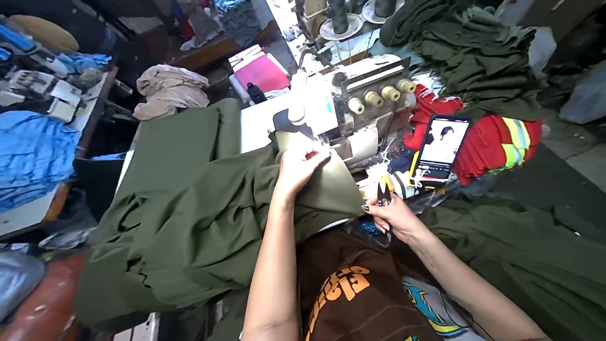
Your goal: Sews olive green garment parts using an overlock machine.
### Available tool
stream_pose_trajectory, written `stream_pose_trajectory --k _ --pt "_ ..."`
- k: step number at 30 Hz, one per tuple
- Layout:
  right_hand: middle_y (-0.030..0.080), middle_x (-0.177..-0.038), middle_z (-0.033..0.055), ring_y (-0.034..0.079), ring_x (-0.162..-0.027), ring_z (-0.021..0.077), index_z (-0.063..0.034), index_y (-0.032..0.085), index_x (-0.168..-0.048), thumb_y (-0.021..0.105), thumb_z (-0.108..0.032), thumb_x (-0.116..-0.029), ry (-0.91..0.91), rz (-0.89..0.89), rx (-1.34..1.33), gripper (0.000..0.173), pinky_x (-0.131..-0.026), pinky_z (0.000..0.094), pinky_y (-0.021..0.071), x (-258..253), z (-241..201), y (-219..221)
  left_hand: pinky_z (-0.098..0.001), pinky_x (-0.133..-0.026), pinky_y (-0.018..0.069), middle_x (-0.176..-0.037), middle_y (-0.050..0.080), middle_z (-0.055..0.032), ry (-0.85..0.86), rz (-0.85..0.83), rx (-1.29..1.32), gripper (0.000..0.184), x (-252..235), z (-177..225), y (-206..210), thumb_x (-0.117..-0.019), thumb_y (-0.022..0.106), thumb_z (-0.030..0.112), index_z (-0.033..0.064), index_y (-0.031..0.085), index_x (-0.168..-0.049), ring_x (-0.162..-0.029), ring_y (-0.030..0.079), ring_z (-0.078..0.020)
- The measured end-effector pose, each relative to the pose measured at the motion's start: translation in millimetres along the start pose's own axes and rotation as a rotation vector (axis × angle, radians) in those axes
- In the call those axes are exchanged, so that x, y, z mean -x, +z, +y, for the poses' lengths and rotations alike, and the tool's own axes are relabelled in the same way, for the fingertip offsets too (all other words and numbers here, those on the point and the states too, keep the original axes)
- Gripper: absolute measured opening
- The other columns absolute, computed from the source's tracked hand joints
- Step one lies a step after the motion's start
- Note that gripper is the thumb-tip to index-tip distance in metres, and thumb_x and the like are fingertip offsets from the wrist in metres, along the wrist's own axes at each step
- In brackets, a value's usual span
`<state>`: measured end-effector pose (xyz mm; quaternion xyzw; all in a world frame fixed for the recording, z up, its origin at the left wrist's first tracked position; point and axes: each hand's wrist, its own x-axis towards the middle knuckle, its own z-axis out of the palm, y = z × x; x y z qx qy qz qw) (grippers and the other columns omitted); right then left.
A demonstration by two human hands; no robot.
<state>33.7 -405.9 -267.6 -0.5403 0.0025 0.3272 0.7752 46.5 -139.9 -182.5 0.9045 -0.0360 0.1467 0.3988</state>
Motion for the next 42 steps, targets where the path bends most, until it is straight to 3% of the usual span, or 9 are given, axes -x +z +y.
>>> stream_pose_trajectory --k 8,13,17,24,30,34,37,40,42 --pt "0.054 -0.054 -0.0013 0.045 -0.037 0.0056 -0.0031 0.064 -0.092 0.072 0.005 -0.0855 -0.031 0.059 0.036 0.014 -0.038 0.0218 0.0441 2.9 2.3 5.4 -0.0341 -0.076 0.0561 -0.090 0.071 -0.0020 -0.025 -0.019 0.004 0.004 0.1 -3.5 -1.9 -0.0929 0.075 0.014 0.0102 0.075 -0.091 -0.080 0.066 -0.0101" --pt "0.065 -0.071 0.0026 0.047 -0.040 0.0053 -0.0029 0.057 -0.123 0.070 0.007 -0.0845 -0.019 0.014 0.054 0.042 -0.037 0.0204 0.0428 5.7 12.2 4.6 -0.0325 -0.072 0.0558 -0.081 0.071 0.0015 -0.080 -0.001 0.038 0.005 11.0 -4.6 -4.7 -0.0905 0.078 0.015 0.0109 0.075 -0.089 -0.074 0.066 -0.0068" --pt "0.068 -0.071 0.0024 0.048 -0.040 0.0046 -0.0027 0.061 -0.124 0.070 0.007 -0.0852 -0.015 0.001 0.076 0.041 -0.038 0.0204 0.0439 9.5 17.5 5.6 -0.0371 -0.080 0.0558 -0.088 0.073 0.0011 -0.047 -0.002 0.011 0.004 16.1 -2.3 -5.5 -0.0902 0.078 0.015 0.0119 0.077 -0.091 -0.084 0.067 -0.0092" --pt "0.070 -0.076 0.0029 0.050 -0.041 0.0047 -0.0001 0.063 -0.125 0.070 0.007 -0.0862 -0.030 -0.012 0.127 0.040 -0.039 0.0203 0.0455 9.3 14.3 5.4 -0.0408 -0.062 0.0498 -0.073 0.065 -0.0022 -0.153 0.029 -0.052 0.010 17.0 16.8 -1.2 -0.0895 0.078 0.019 0.0108 0.073 -0.088 -0.065 0.059 -0.0154" --pt "0.064 -0.070 -0.0009 0.047 -0.042 0.0030 0.0010 0.066 -0.116 0.066 0.006 -0.0892 0.069 -0.037 0.136 0.027 -0.041 0.0188 0.0452 11.6 5.6 9.5 -0.0474 -0.088 0.0544 -0.101 0.075 -0.0091 0.168 0.293 -0.398 0.012 28.9 4.7 34.3 -0.0963 0.069 0.013 0.0083 0.079 -0.101 -0.096 0.070 -0.0256" --pt "0.063 -0.066 -0.0002 0.046 -0.041 0.0027 -0.0013 0.067 -0.108 0.068 0.004 -0.0882 0.074 -0.058 0.103 0.021 -0.041 0.0184 0.0444 13.1 0.7 13.9 -0.0478 -0.103 0.0432 -0.118 0.074 -0.0076 0.135 0.505 -0.750 0.023 52.3 10.5 75.5 -0.0946 0.065 0.004 0.0121 0.079 -0.111 -0.109 0.066 -0.0267" --pt "0.064 -0.067 -0.0012 0.046 -0.041 0.0019 -0.0031 0.069 -0.105 0.069 0.003 -0.0878 0.059 -0.090 0.099 0.018 -0.041 0.0175 0.0438 12.7 -2.5 17.3 -0.0520 -0.112 0.0409 -0.119 0.074 -0.0089 0.075 0.475 -0.744 0.025 54.3 15.3 85.1 -0.0940 0.063 0.003 0.0113 0.079 -0.112 -0.119 0.065 -0.0300" --pt "0.063 -0.067 -0.0019 0.046 -0.042 0.0015 -0.0038 0.069 -0.105 0.070 0.001 -0.0884 0.009 -0.116 0.081 0.017 -0.041 0.0174 0.0440 9.8 -5.3 22.1 -0.0486 -0.107 0.0470 -0.124 0.072 -0.0104 0.092 0.429 -0.708 0.031 45.4 11.0 81.6 -0.0977 0.059 0.005 0.0111 0.074 -0.124 -0.120 0.065 -0.0308" --pt "0.063 -0.066 -0.0028 0.047 -0.042 0.0014 -0.0044 0.069 -0.105 0.070 0.001 -0.0879 -0.030 -0.101 0.079 0.018 -0.041 0.0173 0.0440 6.7 -6.8 25.5 -0.0462 -0.093 0.0532 -0.114 0.074 -0.0121 0.138 0.436 -0.714 0.028 40.1 5.1 78.1 -0.0977 0.059 0.006 0.0096 0.075 -0.120 -0.110 0.068 -0.0310"
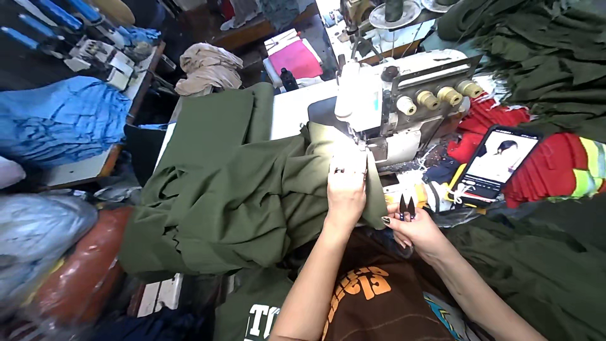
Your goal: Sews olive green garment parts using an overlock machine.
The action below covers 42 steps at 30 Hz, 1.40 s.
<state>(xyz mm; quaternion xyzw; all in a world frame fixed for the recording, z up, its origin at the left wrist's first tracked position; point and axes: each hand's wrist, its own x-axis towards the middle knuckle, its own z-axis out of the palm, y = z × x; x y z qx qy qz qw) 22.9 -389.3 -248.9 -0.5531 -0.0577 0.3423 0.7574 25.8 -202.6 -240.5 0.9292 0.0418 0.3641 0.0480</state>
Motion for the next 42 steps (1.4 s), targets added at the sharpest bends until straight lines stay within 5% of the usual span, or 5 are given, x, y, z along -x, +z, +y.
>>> stream_pose_trajectory --k 6,10,34,39,42 --pt "0.073 -0.081 0.0039 0.050 -0.042 0.0019 -0.0005 0.067 -0.113 0.065 0.003 -0.0917 0.038 -0.029 -0.019 0.022 -0.040 0.0173 0.0449 -4.4 -6.4 0.1 -0.0439 -0.098 0.0523 -0.117 0.073 -0.0131 0.044 -0.046 0.119 0.025 -14.2 -18.0 -1.6 -0.1042 0.054 0.015 0.0057 0.074 -0.116 -0.112 0.068 -0.0291" --pt "0.070 -0.072 0.0039 0.051 -0.040 0.0041 -0.0002 0.067 -0.111 0.064 0.003 -0.0908 0.063 -0.042 -0.054 0.020 -0.039 0.0192 0.0465 -7.8 -14.9 1.8 -0.0450 -0.105 0.0490 -0.125 0.071 -0.0130 0.034 -0.128 0.198 0.028 -19.1 -27.2 -5.4 -0.1050 0.052 0.017 0.0048 0.072 -0.120 -0.120 0.066 -0.0290" --pt "0.070 -0.078 -0.0017 0.049 -0.045 0.0016 -0.0001 0.065 -0.118 0.070 0.004 -0.0870 -0.106 0.033 0.044 0.032 -0.040 0.0171 0.0436 -8.8 -6.5 8.6 -0.0421 -0.101 0.0525 -0.119 0.073 -0.0124 0.036 -0.086 0.268 0.023 -25.5 -33.4 -6.8 -0.1036 0.056 0.015 0.0033 0.073 -0.115 -0.116 0.068 -0.0265" --pt "0.069 -0.085 0.0002 0.054 -0.051 0.0048 -0.0036 0.056 -0.134 0.070 0.000 -0.0882 -0.286 0.100 0.199 0.048 -0.042 0.0180 0.0436 -26.5 -12.1 17.4 -0.0505 -0.093 0.0540 -0.116 0.071 -0.0118 -0.082 -0.361 0.310 0.022 -53.6 -45.6 -24.0 -0.1044 0.056 0.020 0.0084 0.070 -0.117 -0.109 0.068 -0.0297" --pt "0.070 -0.085 -0.0018 0.059 -0.061 0.0027 -0.0082 0.064 -0.131 0.070 -0.001 -0.0882 -0.415 0.165 0.350 0.044 -0.053 0.0173 0.0489 -50.4 -22.4 23.8 -0.0506 -0.089 0.0559 -0.113 0.072 -0.0100 -0.088 -0.426 0.252 0.028 -83.2 -68.6 -4.4 -0.1053 0.050 0.029 0.0112 0.069 -0.115 -0.107 0.070 -0.0277"
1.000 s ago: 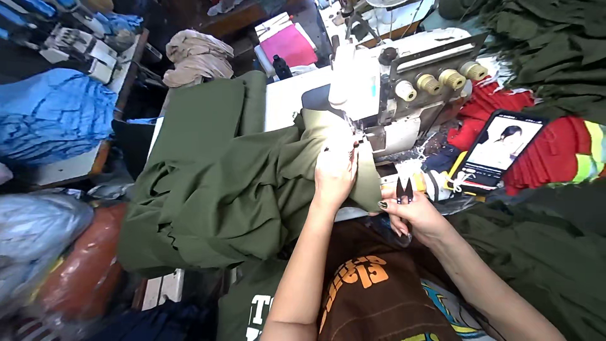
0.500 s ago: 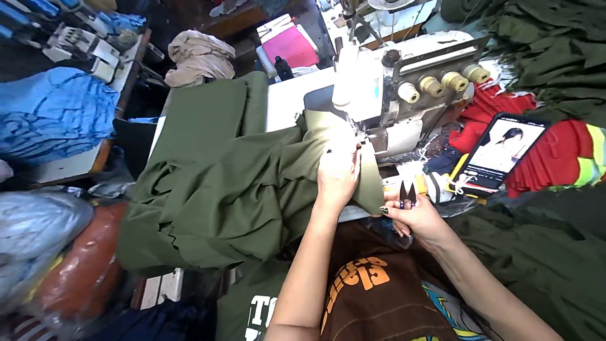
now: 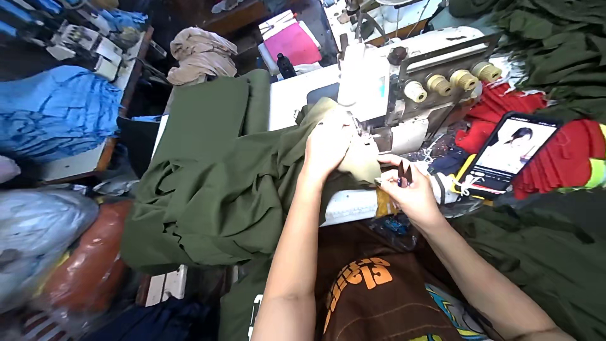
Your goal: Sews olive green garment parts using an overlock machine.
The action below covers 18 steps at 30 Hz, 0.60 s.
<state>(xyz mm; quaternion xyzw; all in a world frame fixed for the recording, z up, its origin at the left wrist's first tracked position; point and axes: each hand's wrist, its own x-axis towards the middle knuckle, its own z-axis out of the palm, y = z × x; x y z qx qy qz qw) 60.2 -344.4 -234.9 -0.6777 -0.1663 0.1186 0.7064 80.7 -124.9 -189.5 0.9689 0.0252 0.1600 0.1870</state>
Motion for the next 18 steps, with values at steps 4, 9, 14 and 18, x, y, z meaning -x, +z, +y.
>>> stream_pose_trajectory --k 4,9,14,18 --pt "0.076 -0.093 -0.0008 0.071 -0.080 0.0046 -0.0089 0.074 -0.116 0.066 -0.005 -0.0952 -0.163 0.025 0.191 0.023 -0.075 0.0243 0.0608 -26.8 7.3 8.7 -0.0515 -0.096 0.0543 -0.124 0.070 -0.0116 -0.127 -0.003 -0.065 0.034 -33.3 -16.2 -1.4 -0.1057 0.050 0.032 0.0108 0.067 -0.125 -0.114 0.068 -0.0297" --pt "0.075 -0.091 0.0030 0.070 -0.077 0.0081 -0.0081 0.071 -0.127 0.057 -0.016 -0.1018 -0.263 0.049 0.450 0.030 -0.076 0.0273 0.0596 -27.0 24.7 16.4 -0.0547 -0.106 0.0484 -0.140 0.061 -0.0182 -0.435 0.077 0.068 0.045 -49.9 -39.5 -4.4 -0.1033 0.057 0.028 0.0050 0.056 -0.142 -0.126 0.061 -0.0353" --pt "0.075 -0.093 0.0083 0.070 -0.081 0.0146 -0.0042 0.075 -0.113 0.057 -0.014 -0.1014 -0.289 0.011 0.528 0.025 -0.080 0.0337 0.0586 -31.0 -2.2 13.8 -0.0489 -0.103 0.0516 -0.131 0.064 -0.0197 -0.374 0.543 0.115 0.033 24.1 -41.2 -14.4 -0.1075 0.051 0.021 -0.0002 0.059 -0.131 -0.120 0.064 -0.0313" --pt "0.072 -0.121 0.0114 0.070 -0.107 0.0193 -0.0054 0.072 -0.124 0.067 -0.009 -0.0967 -0.412 0.020 0.429 0.029 -0.094 0.0391 0.0577 -43.7 -35.8 37.4 -0.0293 -0.099 0.0521 -0.114 0.066 -0.0101 -0.046 0.962 0.318 0.021 88.8 -9.4 -39.6 -0.1026 0.052 0.003 -0.0074 0.059 -0.119 -0.110 0.063 -0.0111"
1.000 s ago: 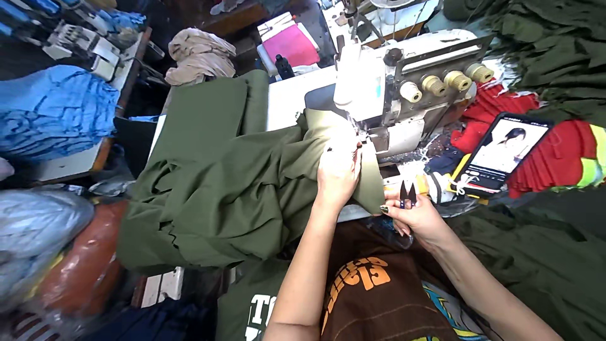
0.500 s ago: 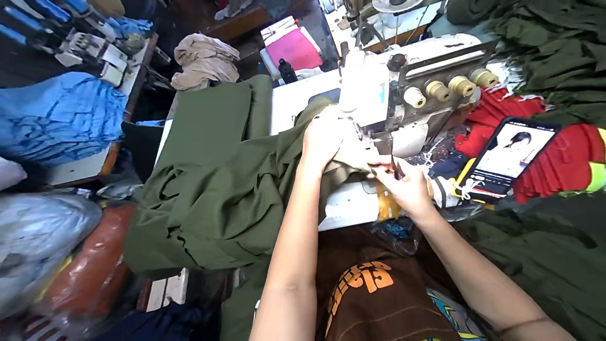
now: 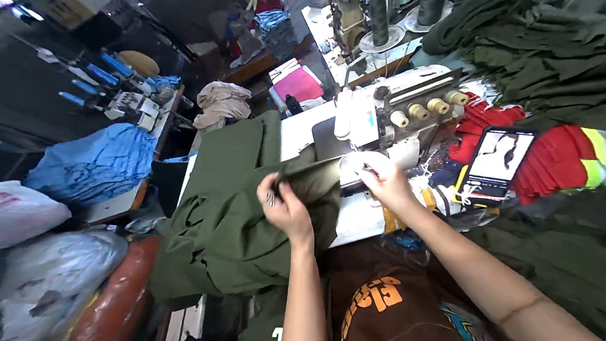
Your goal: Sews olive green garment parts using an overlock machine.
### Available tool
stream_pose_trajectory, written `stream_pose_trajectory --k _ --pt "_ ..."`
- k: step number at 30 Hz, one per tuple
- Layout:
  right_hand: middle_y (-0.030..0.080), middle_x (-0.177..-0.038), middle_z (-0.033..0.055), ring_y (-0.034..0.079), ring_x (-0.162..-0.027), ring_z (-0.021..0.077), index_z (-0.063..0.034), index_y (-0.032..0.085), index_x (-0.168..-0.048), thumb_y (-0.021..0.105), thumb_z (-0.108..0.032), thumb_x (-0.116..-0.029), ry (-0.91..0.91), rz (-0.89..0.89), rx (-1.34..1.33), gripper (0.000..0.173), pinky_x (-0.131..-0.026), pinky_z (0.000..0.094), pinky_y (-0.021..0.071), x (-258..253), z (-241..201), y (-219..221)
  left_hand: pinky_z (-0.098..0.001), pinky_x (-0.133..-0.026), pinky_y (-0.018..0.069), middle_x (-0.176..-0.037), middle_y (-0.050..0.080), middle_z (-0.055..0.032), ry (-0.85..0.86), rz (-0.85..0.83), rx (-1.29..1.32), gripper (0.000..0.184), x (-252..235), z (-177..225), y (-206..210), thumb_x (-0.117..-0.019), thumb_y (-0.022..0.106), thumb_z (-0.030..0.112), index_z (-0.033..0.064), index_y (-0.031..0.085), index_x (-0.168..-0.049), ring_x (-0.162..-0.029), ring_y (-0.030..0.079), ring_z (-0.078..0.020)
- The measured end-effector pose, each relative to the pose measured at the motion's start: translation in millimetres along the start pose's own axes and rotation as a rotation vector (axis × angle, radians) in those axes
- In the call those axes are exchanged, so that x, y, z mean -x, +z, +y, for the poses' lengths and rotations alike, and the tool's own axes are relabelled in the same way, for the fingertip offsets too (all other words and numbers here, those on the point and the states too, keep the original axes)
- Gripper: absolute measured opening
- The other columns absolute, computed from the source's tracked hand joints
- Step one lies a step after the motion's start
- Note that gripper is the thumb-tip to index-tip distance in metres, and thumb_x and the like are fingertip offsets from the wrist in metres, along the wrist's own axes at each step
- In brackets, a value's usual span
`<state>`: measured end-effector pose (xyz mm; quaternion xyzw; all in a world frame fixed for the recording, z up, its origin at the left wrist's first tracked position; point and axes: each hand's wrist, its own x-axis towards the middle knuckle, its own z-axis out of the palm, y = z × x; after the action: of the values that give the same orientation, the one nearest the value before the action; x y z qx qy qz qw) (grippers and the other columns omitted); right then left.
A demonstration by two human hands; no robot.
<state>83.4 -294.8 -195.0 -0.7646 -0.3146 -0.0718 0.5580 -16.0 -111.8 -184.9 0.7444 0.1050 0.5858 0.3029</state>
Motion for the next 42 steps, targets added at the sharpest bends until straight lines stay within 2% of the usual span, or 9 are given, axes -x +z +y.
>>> stream_pose_trajectory --k 4,10,13,19,24,28,33,38,42 --pt "0.075 -0.111 0.0099 0.072 -0.102 0.0231 -0.0068 0.075 -0.117 0.068 -0.017 -0.0976 -0.081 -0.161 0.019 0.023 -0.091 0.0463 0.0581 -3.3 -6.8 14.1 -0.0277 -0.099 0.0521 -0.108 0.067 -0.0110 0.175 -0.154 -0.081 0.021 8.7 8.6 -48.6 -0.1044 0.054 0.013 -0.0050 0.062 -0.111 -0.108 0.064 -0.0118" --pt "0.072 -0.115 0.0155 0.072 -0.101 0.0317 -0.0049 0.072 -0.115 0.057 -0.020 -0.1026 0.113 -0.325 0.355 0.025 -0.087 0.0528 0.0576 36.1 22.7 -29.2 -0.0778 -0.094 0.0386 -0.128 0.059 -0.0365 -0.182 -0.599 -0.942 0.062 -7.8 -64.3 -80.3 -0.0882 0.078 0.034 -0.0006 0.061 -0.136 -0.121 0.053 -0.0609" --pt "0.071 -0.117 0.0172 0.070 -0.107 0.0330 -0.0023 0.070 -0.119 0.053 -0.022 -0.1053 0.233 -0.349 0.355 0.029 -0.093 0.0538 0.0537 32.9 24.8 -48.5 -0.0718 -0.086 0.0496 -0.116 0.069 -0.0305 -0.229 -0.777 -0.940 0.030 -32.1 -43.8 -63.4 -0.0956 0.062 0.007 -0.0023 0.066 -0.124 -0.107 0.067 -0.0524" --pt "0.073 -0.101 0.0100 0.068 -0.093 0.0138 -0.0025 0.073 -0.109 0.059 -0.022 -0.1028 0.023 -0.249 -0.060 0.025 -0.087 0.0336 0.0550 27.0 -37.6 -63.1 -0.0617 -0.099 0.0476 -0.122 0.064 -0.0333 -0.042 -0.208 -0.555 0.035 -143.9 -23.3 -90.3 -0.0989 0.057 0.012 -0.0090 0.060 -0.127 -0.115 0.063 -0.0467" --pt "0.072 -0.099 0.0067 0.066 -0.091 0.0034 0.0007 0.072 -0.105 0.061 -0.013 -0.1017 -0.186 -0.251 -0.308 0.018 -0.085 0.0206 0.0544 32.0 -55.0 -62.2 -0.0444 -0.095 0.0521 -0.122 0.067 -0.0180 -0.016 0.112 -0.702 0.043 -184.2 -132.6 -181.9 -0.1018 0.058 0.032 0.0028 0.059 -0.134 -0.110 0.065 -0.0262" --pt "0.074 -0.097 0.0095 0.073 -0.087 0.0195 -0.0040 0.073 -0.106 0.065 -0.012 -0.0993 -0.363 -0.697 -0.196 0.013 -0.080 0.0403 0.0608 75.0 -37.5 -34.0 -0.0502 -0.115 0.0402 -0.144 0.053 -0.0280 -0.223 -0.161 -0.608 0.044 -117.7 -81.5 -191.9 -0.1076 0.039 0.017 -0.0060 0.049 -0.143 -0.135 0.051 -0.0371" --pt "0.071 -0.110 0.0187 0.071 -0.098 0.0394 -0.0034 0.072 -0.112 0.061 -0.012 -0.1015 -0.332 -1.295 0.095 0.017 -0.081 0.0628 0.0553 108.4 -0.8 8.1 -0.0724 -0.100 0.0432 -0.141 0.050 -0.0363 -0.485 -0.712 -0.999 0.052 -61.4 -96.1 -203.8 -0.0943 0.058 -0.006 0.0071 0.057 -0.144 -0.122 0.054 -0.0588" --pt "0.071 -0.112 0.0175 0.071 -0.099 0.0378 -0.0062 0.070 -0.117 0.057 -0.011 -0.1026 -0.227 -1.160 0.236 0.020 -0.082 0.0604 0.0562 86.0 1.6 15.8 -0.0671 -0.102 0.0442 -0.132 0.062 -0.0282 -0.053 -0.491 -0.888 0.034 -41.1 -43.5 -163.7 -0.0979 0.051 -0.002 0.0006 0.068 -0.127 -0.125 0.057 -0.0497" --pt "0.073 -0.110 0.0143 0.072 -0.097 0.0325 -0.0073 0.072 -0.116 0.057 -0.014 -0.1031 -0.217 -1.022 0.157 0.020 -0.082 0.0557 0.0576 81.3 -3.2 20.6 -0.0619 -0.106 0.0457 -0.134 0.063 -0.0233 0.029 -0.852 -0.752 0.035 2.1 -30.1 -73.4 -0.0959 0.061 0.007 -0.0005 0.066 -0.130 -0.128 0.058 -0.0436"
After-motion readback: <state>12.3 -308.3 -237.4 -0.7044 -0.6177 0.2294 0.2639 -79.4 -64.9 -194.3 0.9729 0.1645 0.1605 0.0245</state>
